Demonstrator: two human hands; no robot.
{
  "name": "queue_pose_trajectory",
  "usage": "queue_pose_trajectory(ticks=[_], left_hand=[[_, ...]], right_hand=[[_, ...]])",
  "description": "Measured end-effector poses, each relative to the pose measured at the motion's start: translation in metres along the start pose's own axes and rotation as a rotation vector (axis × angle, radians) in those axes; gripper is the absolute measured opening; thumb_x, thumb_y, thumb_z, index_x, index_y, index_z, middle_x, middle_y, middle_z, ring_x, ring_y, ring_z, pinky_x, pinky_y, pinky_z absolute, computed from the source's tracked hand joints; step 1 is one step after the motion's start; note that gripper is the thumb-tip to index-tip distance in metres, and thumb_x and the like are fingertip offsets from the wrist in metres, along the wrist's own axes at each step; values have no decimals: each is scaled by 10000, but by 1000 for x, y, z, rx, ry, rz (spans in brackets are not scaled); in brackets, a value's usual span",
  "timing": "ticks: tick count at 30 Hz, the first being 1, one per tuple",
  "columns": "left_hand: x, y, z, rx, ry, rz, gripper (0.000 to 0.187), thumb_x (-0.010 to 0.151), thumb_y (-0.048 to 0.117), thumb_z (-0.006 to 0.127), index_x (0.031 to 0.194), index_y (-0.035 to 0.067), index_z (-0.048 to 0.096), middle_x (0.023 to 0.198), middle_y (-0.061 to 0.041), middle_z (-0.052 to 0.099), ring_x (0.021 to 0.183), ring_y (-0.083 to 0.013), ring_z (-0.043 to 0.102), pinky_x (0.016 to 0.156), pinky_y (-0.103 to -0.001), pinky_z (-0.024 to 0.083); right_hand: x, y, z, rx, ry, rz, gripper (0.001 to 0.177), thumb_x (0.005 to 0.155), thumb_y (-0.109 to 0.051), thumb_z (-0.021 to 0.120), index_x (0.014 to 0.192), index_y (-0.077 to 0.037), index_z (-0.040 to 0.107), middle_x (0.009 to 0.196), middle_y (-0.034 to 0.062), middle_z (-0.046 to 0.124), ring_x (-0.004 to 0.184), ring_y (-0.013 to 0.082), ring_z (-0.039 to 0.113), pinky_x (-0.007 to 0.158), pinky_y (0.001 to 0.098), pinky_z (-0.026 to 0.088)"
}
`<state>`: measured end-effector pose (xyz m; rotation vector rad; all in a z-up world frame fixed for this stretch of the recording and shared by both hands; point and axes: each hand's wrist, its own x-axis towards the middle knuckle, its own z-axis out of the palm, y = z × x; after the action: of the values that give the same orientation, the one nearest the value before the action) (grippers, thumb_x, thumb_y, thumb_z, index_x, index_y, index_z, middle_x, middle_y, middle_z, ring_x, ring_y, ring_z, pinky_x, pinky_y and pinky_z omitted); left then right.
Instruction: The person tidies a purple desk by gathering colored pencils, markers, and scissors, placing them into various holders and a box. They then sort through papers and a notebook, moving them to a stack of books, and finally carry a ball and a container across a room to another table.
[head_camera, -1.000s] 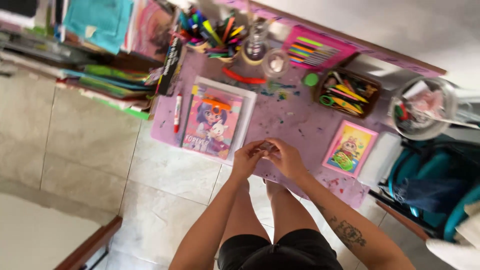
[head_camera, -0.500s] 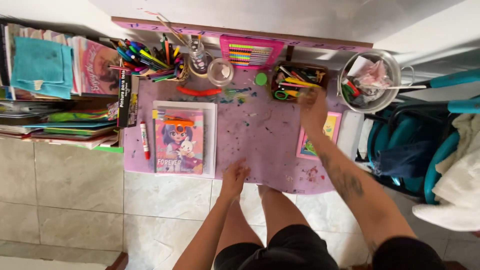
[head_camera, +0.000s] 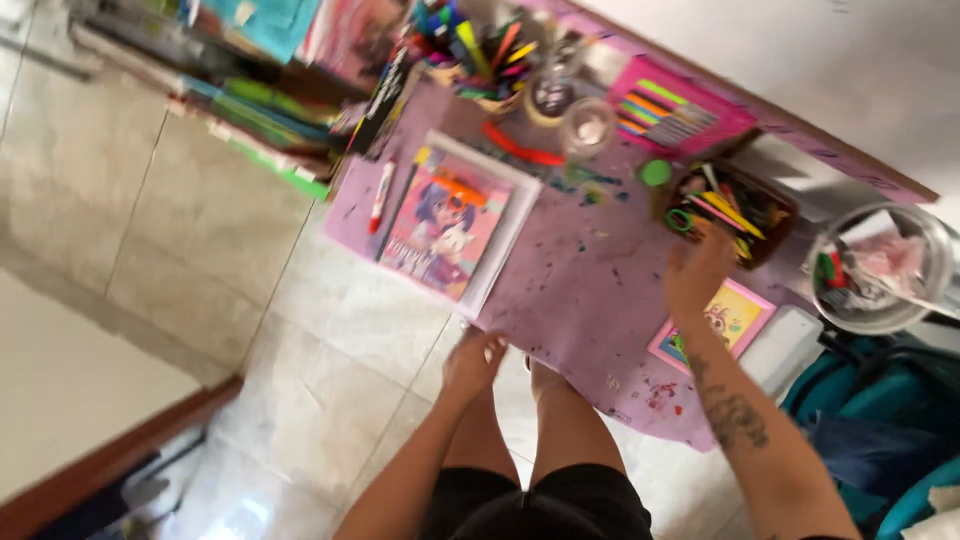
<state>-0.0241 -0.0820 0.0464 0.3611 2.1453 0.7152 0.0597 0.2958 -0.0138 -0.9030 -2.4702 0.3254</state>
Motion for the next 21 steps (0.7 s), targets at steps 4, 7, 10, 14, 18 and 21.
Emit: queue_pose_trajectory(ticks=[4,7,10,14,18,21], left_hand=[[34,-77,8,-143,447,7,340,944,305,663,1196,81,703,1088,-127,691,987,-276,686,838,-390,540],[62,-137,5,-231,620,-114,471,968,378,663,1303,49,620,1165,-162,622,1030,-297,644,898,-400,523],[83,-157,-23,-419,603,-379,603,950,437,671,1389,52,519,1227,-155,577,1085,-307,608,909,-418,513],[115,-227,-10,-572,448,-631,673,964,430,682,1479,77,431,1278,-163,594,1190,-321,604,956,-419,492],[96,-69,-123,-1076,569,-425,769,704,8,697,1401,130,396,1362,-108,381,1293,-312,550,988,-464,554],[118,-62,-159,-134,519,-171,567,842,152,751,1369,84,552,1407,-177,542,1349,-389,487,1129,-487,389]], right_hand=[[-11,-88,18,276,-312,-115,363,914,-112,710,1253,-57,591,1187,188,601,1165,400,554,1029,497,444],[4,-144,57,269,-457,-209,354,905,-117,714,1233,-48,600,1165,180,607,1134,397,558,994,499,454],[46,-179,113,210,-470,-237,366,933,-115,697,1272,-36,587,1235,189,582,1180,405,542,1013,505,454],[82,-185,201,-8,-435,-254,437,914,-179,705,1301,-10,594,1228,204,558,1134,419,533,969,531,445],[78,-186,216,-94,-604,-70,319,861,-204,727,1135,-66,642,1168,184,590,1130,407,547,914,538,450],[45,-177,196,-47,-508,9,267,959,-222,718,1140,-39,644,1162,183,616,1106,409,558,953,533,457]])
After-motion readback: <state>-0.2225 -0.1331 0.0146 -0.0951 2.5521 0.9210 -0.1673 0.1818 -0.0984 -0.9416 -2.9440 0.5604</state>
